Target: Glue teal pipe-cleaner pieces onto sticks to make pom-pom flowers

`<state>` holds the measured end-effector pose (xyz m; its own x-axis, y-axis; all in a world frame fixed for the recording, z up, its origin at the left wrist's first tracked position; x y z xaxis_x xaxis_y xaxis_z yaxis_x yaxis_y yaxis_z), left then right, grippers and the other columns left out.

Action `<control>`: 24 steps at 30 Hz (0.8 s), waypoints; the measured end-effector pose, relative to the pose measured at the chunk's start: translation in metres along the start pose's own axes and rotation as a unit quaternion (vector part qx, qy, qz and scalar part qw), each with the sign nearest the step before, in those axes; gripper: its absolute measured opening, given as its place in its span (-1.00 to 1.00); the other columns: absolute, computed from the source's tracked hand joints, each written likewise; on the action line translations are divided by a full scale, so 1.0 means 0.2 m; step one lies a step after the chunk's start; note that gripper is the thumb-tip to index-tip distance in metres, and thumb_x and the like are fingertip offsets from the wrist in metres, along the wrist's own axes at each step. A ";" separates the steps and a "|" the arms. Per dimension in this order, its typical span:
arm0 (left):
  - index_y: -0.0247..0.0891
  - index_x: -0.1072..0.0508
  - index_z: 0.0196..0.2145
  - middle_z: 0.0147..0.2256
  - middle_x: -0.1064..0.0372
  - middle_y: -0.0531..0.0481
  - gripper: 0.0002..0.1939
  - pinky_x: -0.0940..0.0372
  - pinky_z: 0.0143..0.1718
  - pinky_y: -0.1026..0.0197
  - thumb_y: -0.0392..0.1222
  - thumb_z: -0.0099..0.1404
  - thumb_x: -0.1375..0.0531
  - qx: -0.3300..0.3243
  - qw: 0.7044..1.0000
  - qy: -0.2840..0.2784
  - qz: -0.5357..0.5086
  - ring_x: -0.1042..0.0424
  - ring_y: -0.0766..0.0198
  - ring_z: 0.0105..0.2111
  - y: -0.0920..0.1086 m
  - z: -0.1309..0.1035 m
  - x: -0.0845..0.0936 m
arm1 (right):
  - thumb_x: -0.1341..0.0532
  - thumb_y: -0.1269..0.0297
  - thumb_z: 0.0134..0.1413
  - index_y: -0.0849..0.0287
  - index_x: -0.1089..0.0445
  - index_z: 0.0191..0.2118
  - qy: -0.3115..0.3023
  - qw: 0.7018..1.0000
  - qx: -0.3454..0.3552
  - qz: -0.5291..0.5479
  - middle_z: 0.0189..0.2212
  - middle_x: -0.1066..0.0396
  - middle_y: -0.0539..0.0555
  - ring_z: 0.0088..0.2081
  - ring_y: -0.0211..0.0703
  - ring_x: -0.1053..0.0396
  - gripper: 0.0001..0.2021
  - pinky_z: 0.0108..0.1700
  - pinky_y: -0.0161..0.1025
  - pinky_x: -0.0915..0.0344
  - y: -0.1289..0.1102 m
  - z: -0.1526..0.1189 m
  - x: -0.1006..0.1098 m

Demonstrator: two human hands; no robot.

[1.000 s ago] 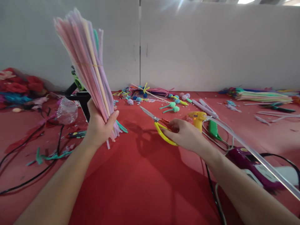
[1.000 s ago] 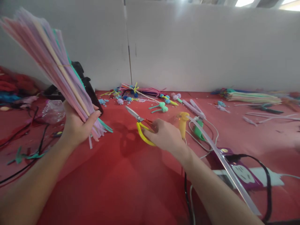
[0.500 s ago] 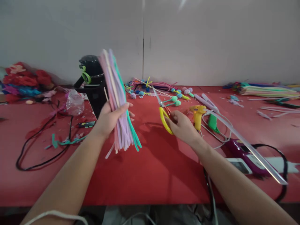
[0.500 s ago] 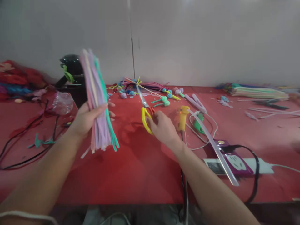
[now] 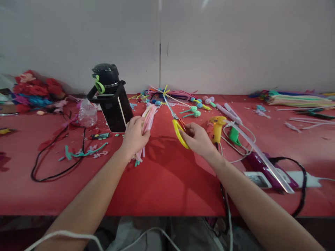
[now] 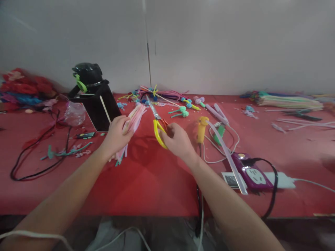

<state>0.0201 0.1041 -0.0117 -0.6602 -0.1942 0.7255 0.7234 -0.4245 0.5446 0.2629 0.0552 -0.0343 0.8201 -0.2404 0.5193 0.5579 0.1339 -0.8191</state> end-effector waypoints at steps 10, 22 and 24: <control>-0.26 -0.46 -0.20 -0.20 -0.47 -0.07 -0.68 -0.49 -0.16 0.14 0.09 0.41 -0.21 0.078 0.903 -0.216 -0.363 -0.52 0.14 -0.16 0.25 -0.07 0.02 | -0.22 0.04 0.22 0.18 -0.38 -0.07 -0.002 0.996 0.088 -0.027 -0.28 -0.47 0.12 -0.31 -0.11 -0.36 -0.68 -0.24 -0.19 -0.26 -0.16 -0.07 -0.10; -0.32 -0.45 -0.31 -0.38 -0.51 -0.08 -0.90 -0.55 -0.14 0.02 -0.24 0.35 -0.22 0.143 0.868 -0.177 -0.441 -0.60 0.16 -0.40 0.17 -0.06 0.02 | -0.26 0.00 0.22 0.14 -0.44 -0.07 0.019 0.988 0.077 0.131 -0.10 -0.53 0.18 -0.13 -0.09 -0.48 -0.66 -0.15 -0.17 -0.43 -0.08 -0.01 0.01; -0.32 -0.46 -0.31 -0.36 -0.53 -0.10 -0.87 -0.55 -0.15 0.04 -0.19 0.34 -0.25 0.122 0.866 -0.190 -0.446 -0.60 0.16 -0.39 0.18 -0.06 0.02 | -0.20 -0.08 0.26 0.16 -0.44 -0.17 -0.039 0.985 0.066 0.154 -0.27 -0.55 0.13 -0.27 -0.12 -0.48 -0.64 -0.20 -0.18 -0.43 -0.08 -0.01 -0.01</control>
<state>0.0408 0.0781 0.0058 -0.8981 0.4387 0.0304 0.0109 -0.0468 0.9988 0.2523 0.0511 -0.0235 0.9574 -0.0951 0.2728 0.2889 0.3133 -0.9047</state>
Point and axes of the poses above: each hand's wrist, its own z-axis towards the middle knuckle, its own x-axis out of the back of the hand, y = z × x, the point moved 2 cm from there along z, towards the middle knuckle
